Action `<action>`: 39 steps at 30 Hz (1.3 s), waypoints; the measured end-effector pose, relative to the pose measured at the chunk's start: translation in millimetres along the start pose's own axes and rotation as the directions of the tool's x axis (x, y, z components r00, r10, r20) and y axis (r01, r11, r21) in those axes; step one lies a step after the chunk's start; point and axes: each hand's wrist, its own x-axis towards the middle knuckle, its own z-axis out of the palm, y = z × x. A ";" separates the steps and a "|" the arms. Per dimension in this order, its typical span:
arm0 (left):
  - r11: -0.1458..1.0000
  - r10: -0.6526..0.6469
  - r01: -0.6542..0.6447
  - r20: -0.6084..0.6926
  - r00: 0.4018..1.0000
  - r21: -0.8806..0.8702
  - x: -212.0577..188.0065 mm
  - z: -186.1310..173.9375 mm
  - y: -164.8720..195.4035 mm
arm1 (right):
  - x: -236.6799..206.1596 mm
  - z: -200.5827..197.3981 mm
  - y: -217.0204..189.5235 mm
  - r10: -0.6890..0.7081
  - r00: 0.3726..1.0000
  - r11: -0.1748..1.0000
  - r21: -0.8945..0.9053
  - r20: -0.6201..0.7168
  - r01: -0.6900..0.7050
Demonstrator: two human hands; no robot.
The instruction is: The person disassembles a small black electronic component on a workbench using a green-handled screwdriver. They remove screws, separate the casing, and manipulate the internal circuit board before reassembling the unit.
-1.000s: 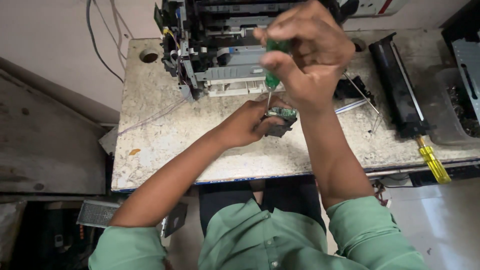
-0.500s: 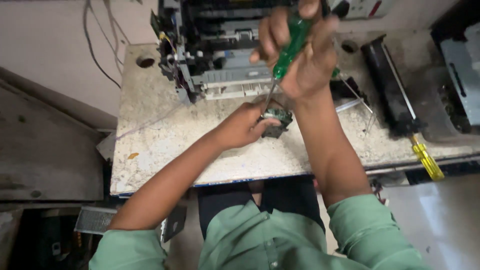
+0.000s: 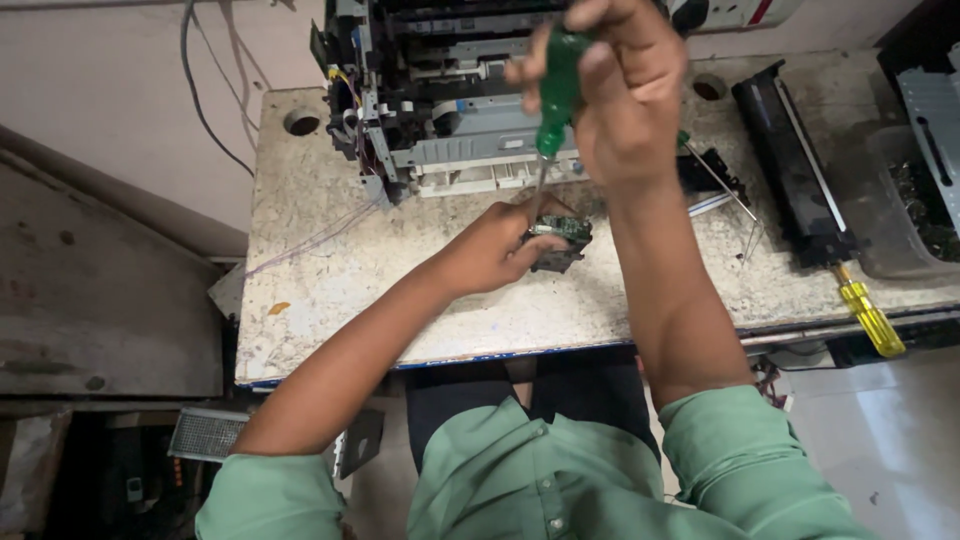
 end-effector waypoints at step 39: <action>0.995 0.091 -0.092 -0.007 0.996 -0.045 1.5 -3.5 -2.7 | -0.5 19.0 -5.3 -0.264 0.965 0.921 -0.299 -0.009 0.249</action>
